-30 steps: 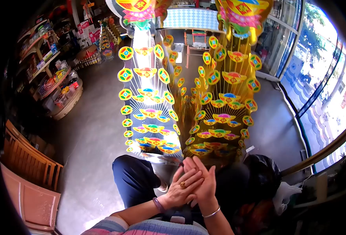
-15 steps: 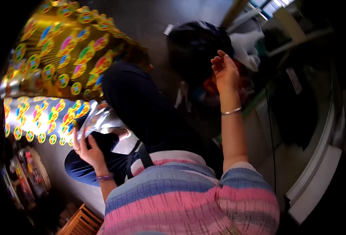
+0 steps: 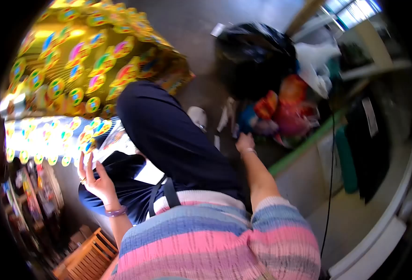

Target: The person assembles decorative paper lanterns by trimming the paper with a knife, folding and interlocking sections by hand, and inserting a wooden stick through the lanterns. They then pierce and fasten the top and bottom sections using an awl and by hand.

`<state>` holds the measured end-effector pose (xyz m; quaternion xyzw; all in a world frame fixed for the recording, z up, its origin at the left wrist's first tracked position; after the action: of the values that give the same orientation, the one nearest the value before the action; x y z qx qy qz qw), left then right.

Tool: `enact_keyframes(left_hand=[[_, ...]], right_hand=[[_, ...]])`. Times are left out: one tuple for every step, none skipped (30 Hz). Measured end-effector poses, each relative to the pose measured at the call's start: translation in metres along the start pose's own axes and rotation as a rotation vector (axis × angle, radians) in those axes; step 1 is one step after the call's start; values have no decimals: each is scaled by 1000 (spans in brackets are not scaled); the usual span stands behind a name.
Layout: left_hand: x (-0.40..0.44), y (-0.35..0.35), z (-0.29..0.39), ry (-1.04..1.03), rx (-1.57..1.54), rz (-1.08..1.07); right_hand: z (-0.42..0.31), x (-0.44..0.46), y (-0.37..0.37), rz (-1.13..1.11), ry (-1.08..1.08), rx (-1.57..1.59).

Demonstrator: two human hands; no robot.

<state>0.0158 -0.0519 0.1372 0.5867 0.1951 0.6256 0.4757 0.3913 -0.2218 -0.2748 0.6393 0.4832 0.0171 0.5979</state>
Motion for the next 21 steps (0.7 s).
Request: enact_keyframes(left_hand=[[0, 4, -6, 31, 16, 9], [4, 9, -7, 36, 46, 18], [4, 13, -13, 42, 54, 39], [9, 21, -17, 47, 95, 57], [13, 30, -21, 56, 136, 76], [19, 42, -28, 84, 136, 115], [25, 53, -35, 108, 122, 159], [33, 68, -42, 116, 116, 210], [40, 82, -51, 124, 104, 257], [49, 93, -63, 144, 51, 308], [59, 106, -73, 141, 51, 345], [71, 122, -82, 139, 35, 394], [83, 136, -90, 132, 10, 438], [96, 149, -100, 144, 14, 487], [109, 161, -110, 151, 15, 533], [124, 174, -116, 125, -14, 599], [140, 183, -126, 103, -85, 650], [157, 192, -130, 92, -104, 684], [175, 200, -132, 81, -124, 718], [193, 204, -137, 67, -188, 735], [211, 208, -142, 52, -250, 749]], right_hand=[[2, 5, -7, -11, 46, -16], [6, 13, -14, -38, 99, -49], [3, 13, -9, -62, 87, -72], [3, 12, -6, -57, 114, -92], [-7, -3, 15, -9, 115, -72], [-5, -4, 17, 52, 171, -73], [-3, -3, 19, 22, 228, -83], [6, -1, 17, 147, 304, -12], [6, -4, 25, 75, 235, 54], [-1, -19, 43, 85, 225, 125], [17, -14, 36, 92, 288, 508], [46, 8, 17, 47, 280, 686], [27, -1, 52, -48, 126, 913], [-12, -34, 101, -148, -31, 1141], [-30, -14, 129, -237, 237, 1492], [-57, -5, 175, -115, 446, 1479], [-141, -68, 253, 85, 430, 1432], [-190, -84, 301, 67, 583, 1346], [-233, -101, 341, 80, 765, 1334], [-276, -126, 374, 132, 922, 1243], [-316, -149, 397, 126, 1058, 1236]])
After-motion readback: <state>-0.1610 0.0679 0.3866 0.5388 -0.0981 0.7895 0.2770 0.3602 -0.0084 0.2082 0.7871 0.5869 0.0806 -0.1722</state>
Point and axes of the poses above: each hand's wrist, its own x-axis towards the middle knuckle, its own y-axis out of the back of the hand, z = x × y, the point moved 6 cm from there along x, towards the middle knuckle, and after that the axes turned 1 degree about x, right-handed, at the moved point
